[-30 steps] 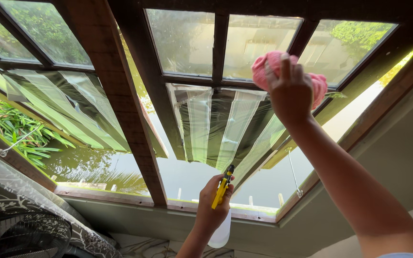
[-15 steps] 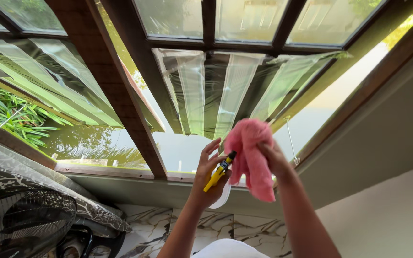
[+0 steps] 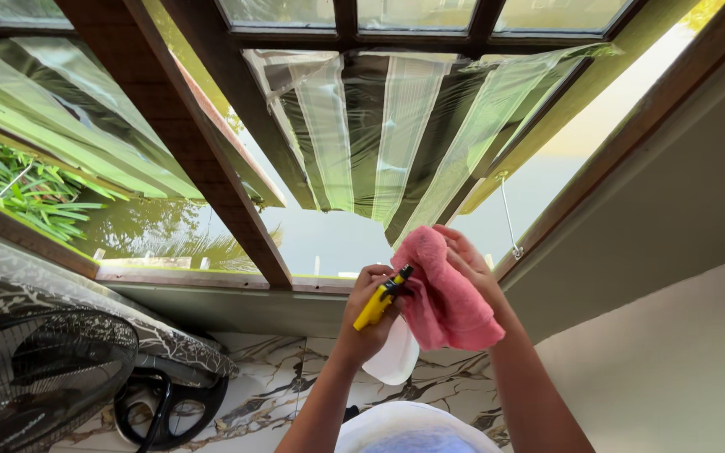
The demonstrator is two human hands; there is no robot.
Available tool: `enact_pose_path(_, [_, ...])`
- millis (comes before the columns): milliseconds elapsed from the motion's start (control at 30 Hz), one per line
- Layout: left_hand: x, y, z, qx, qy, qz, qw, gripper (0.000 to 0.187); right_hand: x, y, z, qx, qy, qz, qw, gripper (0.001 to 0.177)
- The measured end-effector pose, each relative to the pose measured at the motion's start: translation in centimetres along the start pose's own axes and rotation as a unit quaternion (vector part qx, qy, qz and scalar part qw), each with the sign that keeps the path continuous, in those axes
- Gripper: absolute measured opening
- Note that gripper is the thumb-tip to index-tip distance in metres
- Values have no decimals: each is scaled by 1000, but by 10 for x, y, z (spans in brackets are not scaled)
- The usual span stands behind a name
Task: The person sprays a liquid from a bottle onto a window pane and wipes it with a cloth. They then move to a different area, pick up a wooden stool, and relocate it before returning to continue wiping the glass.
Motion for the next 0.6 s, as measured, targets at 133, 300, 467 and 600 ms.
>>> enact_pose_path(133, [-5, -1, -8, 34, -31, -21, 999, 33, -10, 5, 14, -44, -48, 151, 986, 82])
enact_pose_path(300, [-14, -2, -9, 52, -70, -35, 996, 33, -51, -4, -14, -17, 327, 91, 940, 65])
enact_pose_path(467, [-22, -1, -10, 3, -37, -31, 999, 28, -76, -13, -17, -84, 184, 16, 979, 49])
enact_pose_path(600, [-17, 2, -21, 101, -147, -28, 984, 31, -86, -16, -15, -83, 158, -67, 982, 31])
Point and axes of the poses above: each hand's wrist, its own y-axis away from the middle knuckle, its own x-axis out of the palm, z = x × y, the point moved 4 cm from there along -y, towards the middle knuckle, and after that the axes turned 3 degrees about -y, right-handed, at the moved point
